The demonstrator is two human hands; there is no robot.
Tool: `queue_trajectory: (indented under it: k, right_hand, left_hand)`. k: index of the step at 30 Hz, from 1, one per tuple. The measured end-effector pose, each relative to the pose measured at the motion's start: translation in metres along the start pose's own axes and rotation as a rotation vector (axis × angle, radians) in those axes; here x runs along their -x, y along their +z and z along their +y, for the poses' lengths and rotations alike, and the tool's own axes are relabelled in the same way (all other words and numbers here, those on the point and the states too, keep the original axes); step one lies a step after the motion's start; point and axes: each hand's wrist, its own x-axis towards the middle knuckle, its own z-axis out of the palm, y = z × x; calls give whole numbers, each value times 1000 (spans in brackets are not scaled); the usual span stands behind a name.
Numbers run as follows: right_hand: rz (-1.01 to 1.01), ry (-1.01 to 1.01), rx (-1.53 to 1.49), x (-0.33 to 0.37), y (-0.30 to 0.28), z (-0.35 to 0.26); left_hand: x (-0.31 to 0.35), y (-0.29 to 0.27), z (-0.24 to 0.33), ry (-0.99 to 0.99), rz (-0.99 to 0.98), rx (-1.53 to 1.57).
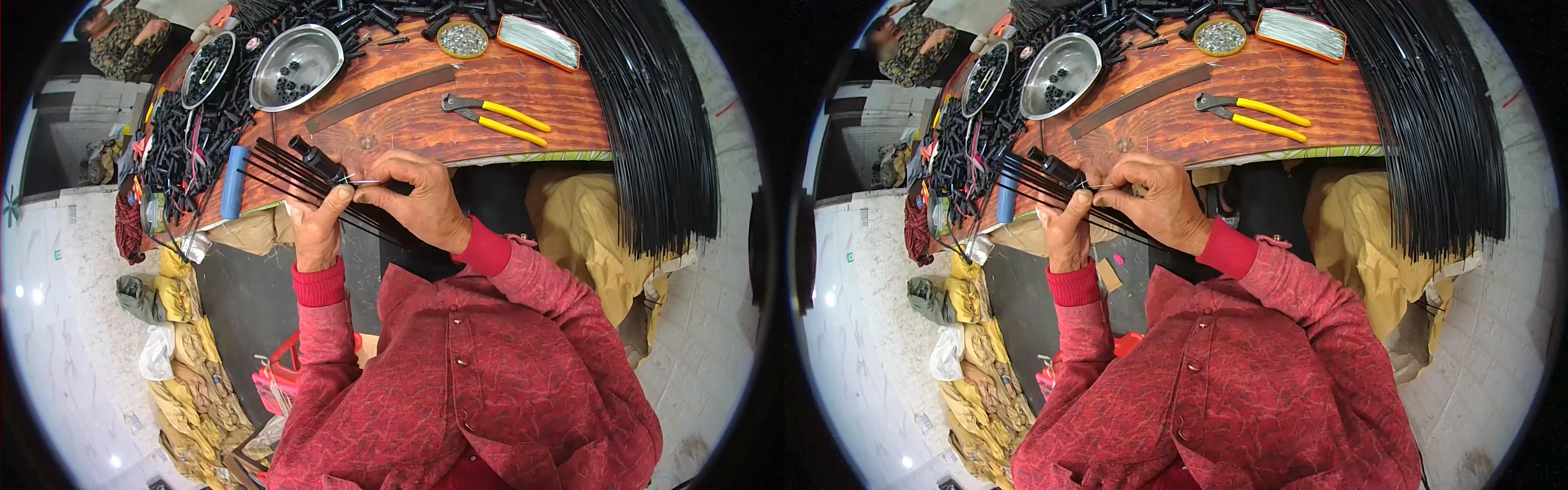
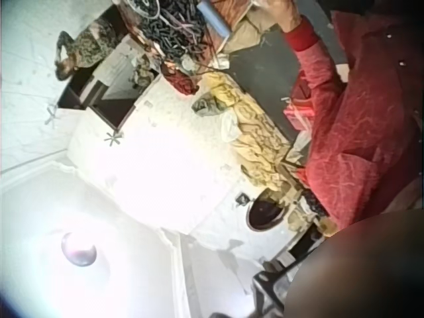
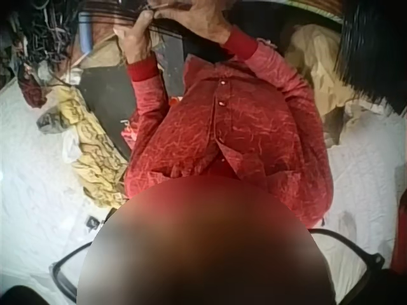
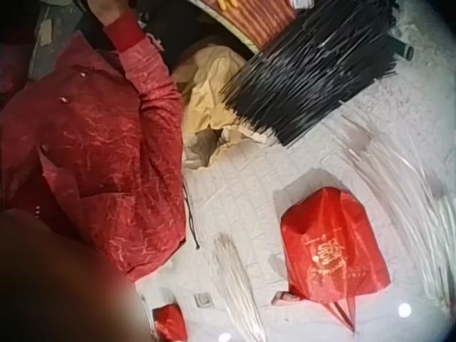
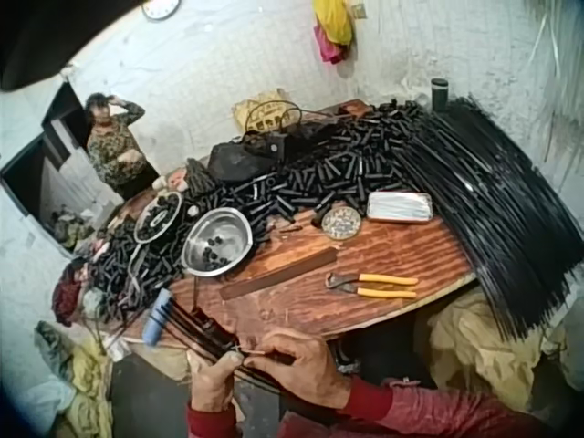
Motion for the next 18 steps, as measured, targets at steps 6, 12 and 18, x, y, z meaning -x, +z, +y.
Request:
queue_trajectory:
  k: [6,12,18]
  right_hand:
    - [-68,137,-55,0,-6,4]
    - [-92,285,-171,4,-17,8]
    - [-156,374,-249,6,-24,2]
  left_hand:
    - [-2,3,-4,-18,40,-33]
    - [-5,12,-2,-19,47,-78]
    - [-7,9,-4,-22,-31,-71]
